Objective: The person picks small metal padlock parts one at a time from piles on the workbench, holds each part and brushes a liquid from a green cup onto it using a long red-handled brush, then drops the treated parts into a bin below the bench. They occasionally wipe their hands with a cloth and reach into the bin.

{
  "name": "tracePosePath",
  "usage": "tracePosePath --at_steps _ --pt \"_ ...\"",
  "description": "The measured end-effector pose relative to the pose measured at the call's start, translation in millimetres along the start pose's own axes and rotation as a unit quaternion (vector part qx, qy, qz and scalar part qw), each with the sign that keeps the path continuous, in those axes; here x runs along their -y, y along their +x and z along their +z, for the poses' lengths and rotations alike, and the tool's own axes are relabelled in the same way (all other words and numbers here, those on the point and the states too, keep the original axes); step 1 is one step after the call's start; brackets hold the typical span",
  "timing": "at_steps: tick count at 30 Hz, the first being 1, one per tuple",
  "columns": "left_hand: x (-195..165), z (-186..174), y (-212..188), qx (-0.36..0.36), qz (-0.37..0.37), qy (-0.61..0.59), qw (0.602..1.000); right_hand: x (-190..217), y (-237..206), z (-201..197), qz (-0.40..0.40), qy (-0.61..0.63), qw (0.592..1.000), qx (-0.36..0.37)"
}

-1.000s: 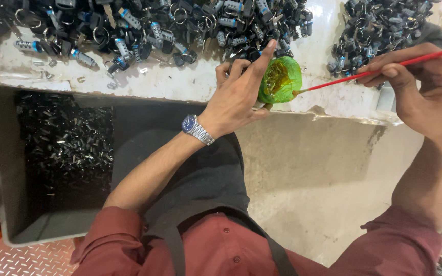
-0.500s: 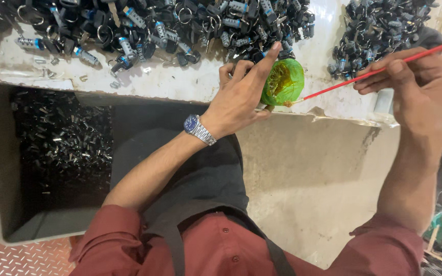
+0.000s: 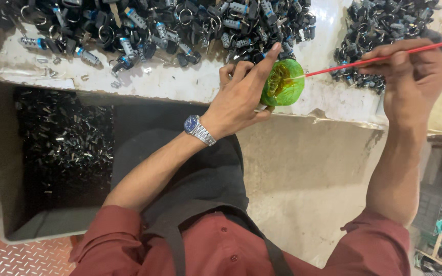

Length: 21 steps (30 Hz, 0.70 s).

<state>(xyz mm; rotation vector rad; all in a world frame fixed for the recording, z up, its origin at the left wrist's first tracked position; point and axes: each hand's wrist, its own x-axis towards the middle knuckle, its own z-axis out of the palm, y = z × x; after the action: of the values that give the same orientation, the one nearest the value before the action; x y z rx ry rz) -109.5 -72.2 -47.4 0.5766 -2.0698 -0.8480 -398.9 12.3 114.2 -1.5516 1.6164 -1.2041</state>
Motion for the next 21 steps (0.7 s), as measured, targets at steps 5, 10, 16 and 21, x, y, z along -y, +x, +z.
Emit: tracePosePath --at_steps 5,10,16,21 --pt "0.4 -1.4 -0.1 0.0 0.002 -0.009 1.0 27.0 8.4 25.8 -0.018 -0.086 0.994 0.059" --pt "0.3 -3.0 -1.3 -0.018 0.015 -0.012 1.0 52.7 8.2 40.1 -0.022 -0.119 0.991 0.064" --pt "1.3 -2.1 -2.3 0.008 0.0 -0.007 1.0 71.1 -0.3 47.5 -0.032 -0.167 0.983 0.07" --pt "2.7 -2.7 -3.2 -0.008 0.014 -0.003 1.0 76.9 -3.8 48.3 -0.048 -0.195 0.977 0.064"
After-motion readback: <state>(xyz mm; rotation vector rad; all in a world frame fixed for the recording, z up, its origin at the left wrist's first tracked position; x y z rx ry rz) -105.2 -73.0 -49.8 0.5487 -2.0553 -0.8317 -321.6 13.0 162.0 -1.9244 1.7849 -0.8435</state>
